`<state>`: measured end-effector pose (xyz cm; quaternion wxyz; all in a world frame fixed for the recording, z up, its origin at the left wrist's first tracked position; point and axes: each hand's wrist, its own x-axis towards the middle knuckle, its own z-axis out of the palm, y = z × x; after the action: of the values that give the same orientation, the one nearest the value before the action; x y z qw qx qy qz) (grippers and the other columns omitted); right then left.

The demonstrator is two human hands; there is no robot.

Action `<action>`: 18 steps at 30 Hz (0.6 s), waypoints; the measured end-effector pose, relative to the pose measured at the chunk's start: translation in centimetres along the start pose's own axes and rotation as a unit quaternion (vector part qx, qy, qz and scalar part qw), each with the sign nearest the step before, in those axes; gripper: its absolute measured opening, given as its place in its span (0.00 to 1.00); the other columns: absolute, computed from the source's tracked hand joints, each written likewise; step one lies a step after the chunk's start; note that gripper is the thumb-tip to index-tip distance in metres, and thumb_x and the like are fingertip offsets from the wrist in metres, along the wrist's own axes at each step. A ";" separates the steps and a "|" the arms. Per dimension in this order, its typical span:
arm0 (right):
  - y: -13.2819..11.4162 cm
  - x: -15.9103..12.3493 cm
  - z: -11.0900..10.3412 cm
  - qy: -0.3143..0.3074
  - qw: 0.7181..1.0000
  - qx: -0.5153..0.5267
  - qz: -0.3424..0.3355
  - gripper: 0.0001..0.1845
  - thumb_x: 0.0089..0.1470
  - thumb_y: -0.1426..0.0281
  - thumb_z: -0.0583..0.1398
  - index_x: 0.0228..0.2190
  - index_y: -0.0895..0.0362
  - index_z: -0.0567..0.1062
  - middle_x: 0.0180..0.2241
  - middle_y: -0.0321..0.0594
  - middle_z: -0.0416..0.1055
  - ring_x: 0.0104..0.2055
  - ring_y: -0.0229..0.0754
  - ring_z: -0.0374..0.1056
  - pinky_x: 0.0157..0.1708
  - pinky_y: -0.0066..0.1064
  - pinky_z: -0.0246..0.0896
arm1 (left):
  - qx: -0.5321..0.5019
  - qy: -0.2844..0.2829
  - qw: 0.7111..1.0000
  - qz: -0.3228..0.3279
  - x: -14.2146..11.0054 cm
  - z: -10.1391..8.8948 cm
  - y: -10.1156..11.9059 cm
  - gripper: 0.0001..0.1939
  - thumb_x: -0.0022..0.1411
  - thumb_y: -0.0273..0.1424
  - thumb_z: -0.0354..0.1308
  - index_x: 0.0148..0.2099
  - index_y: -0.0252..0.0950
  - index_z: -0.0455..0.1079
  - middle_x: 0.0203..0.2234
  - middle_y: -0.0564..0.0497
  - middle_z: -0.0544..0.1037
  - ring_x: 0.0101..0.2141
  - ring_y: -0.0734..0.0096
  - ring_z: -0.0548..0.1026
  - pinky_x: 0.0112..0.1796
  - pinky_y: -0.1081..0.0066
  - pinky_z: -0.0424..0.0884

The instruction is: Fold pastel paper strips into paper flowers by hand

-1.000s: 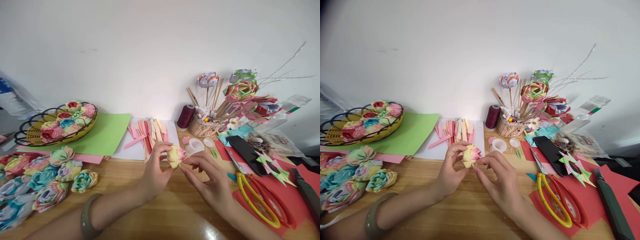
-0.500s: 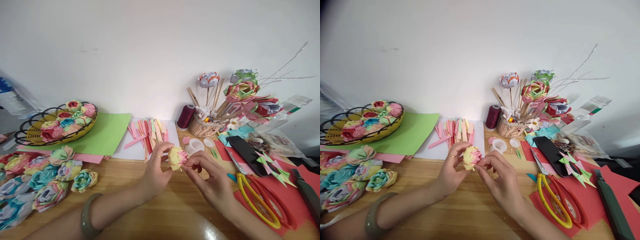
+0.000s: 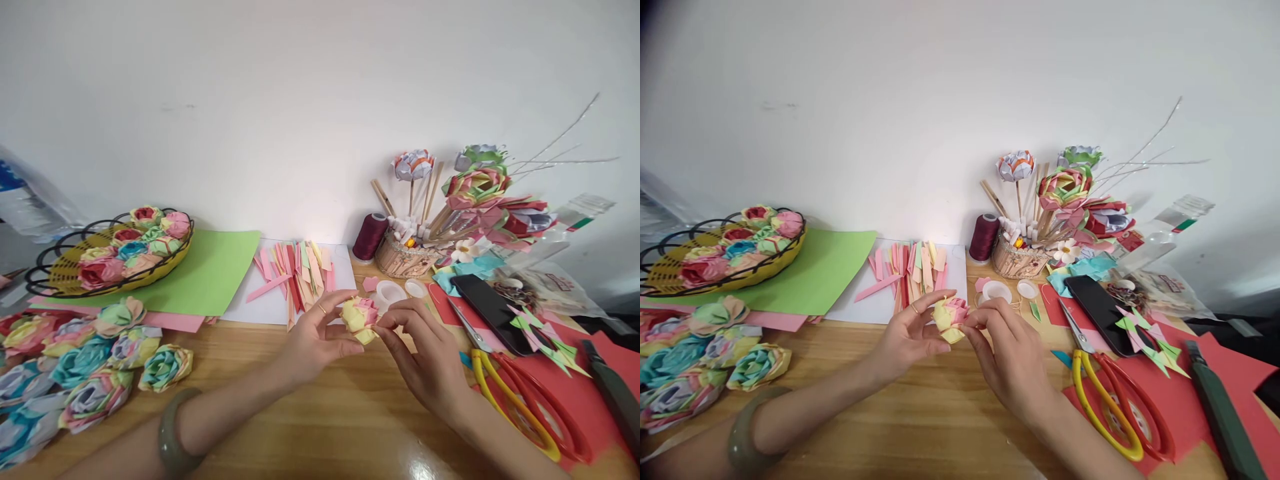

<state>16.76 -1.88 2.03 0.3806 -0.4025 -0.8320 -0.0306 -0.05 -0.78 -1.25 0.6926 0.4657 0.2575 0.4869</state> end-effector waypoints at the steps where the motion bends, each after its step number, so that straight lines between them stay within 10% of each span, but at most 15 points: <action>1: -0.1 0.0 0.0 -0.002 1.000 0.001 0.004 0.04 0.54 0.76 0.54 0.30 0.55 0.64 0.27 0.39 0.65 0.28 0.38 0.65 0.25 0.29 0.62 | 0.004 0.002 1.000 -0.001 -0.1 0.0 -0.1 0.30 0.42 0.26 0.66 0.50 0.41 0.64 0.46 0.46 0.70 0.44 0.63 0.70 0.41 0.65 0.69; 18: -0.3 0.3 -0.1 -0.040 0.992 0.114 0.035 0.05 0.52 0.77 0.56 0.28 0.56 0.66 0.27 0.37 0.64 0.29 0.37 0.63 0.27 0.28 0.61 | 0.012 -0.006 0.999 0.049 -0.4 0.0 -0.3 0.25 0.49 0.24 0.61 0.50 0.44 0.62 0.44 0.50 0.70 0.43 0.71 0.68 0.44 0.70 0.66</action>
<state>16.48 -1.87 2.35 0.3915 -0.3865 -0.8297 0.0943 -0.11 -1.18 -1.52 0.6640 0.4889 0.2360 0.5142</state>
